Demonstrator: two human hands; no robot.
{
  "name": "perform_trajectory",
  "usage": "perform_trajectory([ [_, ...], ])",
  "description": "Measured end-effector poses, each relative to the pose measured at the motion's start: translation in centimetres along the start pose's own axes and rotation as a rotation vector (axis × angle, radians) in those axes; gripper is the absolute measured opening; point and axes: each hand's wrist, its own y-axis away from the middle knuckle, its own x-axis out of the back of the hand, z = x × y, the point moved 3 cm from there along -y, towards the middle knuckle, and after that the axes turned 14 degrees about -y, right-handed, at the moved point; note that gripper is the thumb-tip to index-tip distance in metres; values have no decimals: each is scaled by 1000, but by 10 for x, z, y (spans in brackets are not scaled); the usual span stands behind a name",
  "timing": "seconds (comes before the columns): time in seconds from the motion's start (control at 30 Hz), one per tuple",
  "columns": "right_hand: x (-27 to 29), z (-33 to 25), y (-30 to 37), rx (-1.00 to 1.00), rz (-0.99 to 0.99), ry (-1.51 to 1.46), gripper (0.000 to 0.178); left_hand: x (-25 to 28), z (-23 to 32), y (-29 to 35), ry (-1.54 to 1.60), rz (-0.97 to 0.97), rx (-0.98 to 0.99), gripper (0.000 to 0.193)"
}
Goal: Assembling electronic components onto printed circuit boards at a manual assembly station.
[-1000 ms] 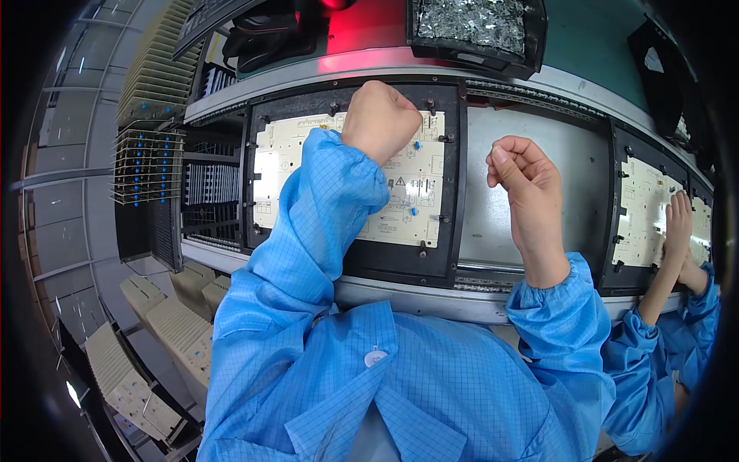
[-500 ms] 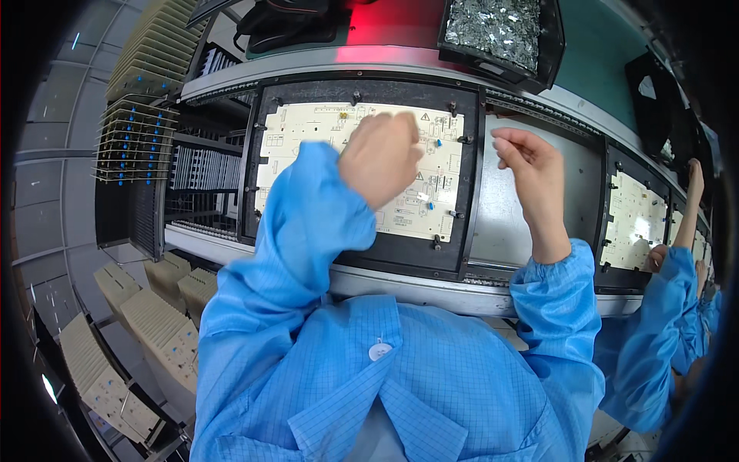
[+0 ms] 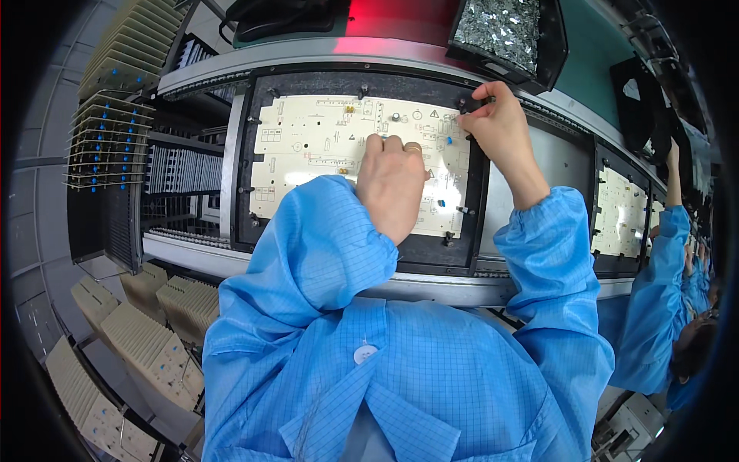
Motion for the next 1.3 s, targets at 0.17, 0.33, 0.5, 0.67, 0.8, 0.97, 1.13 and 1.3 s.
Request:
perform_trajectory([
  [0.17, 0, -5, -6, -21, 23, 112, 44, -12, -3, 1, -34, 75, -43, 13],
  [0.33, -5, -13, -7, 11, 54, 242, 47, 13, -25, -8, 563, 177, 73, 12],
  [0.5, -2, -26, 21, 189, 123, 198, 40, 31, -56, -12, 687, 87, 176, 17],
  [0.67, -12, -33, 95, 370, -180, 294, 18, 30, -64, -14, 792, 2, 270, 15],
  [0.8, -32, -22, 117, 420, -94, 365, 13, 29, -46, -36, 478, 120, 109, 15],
  [0.97, -41, -24, 124, 470, -53, 510, 10, 17, -20, -70, 423, 17, 155, 15],
  [1.13, -15, -18, 108, 377, 15, 85, 12, 2, -10, -87, 360, 70, 117, 16],
  [1.3, 19, -10, 91, 251, 202, -27, 4, -4, -6, -94, 385, 0, 103, 16],
])
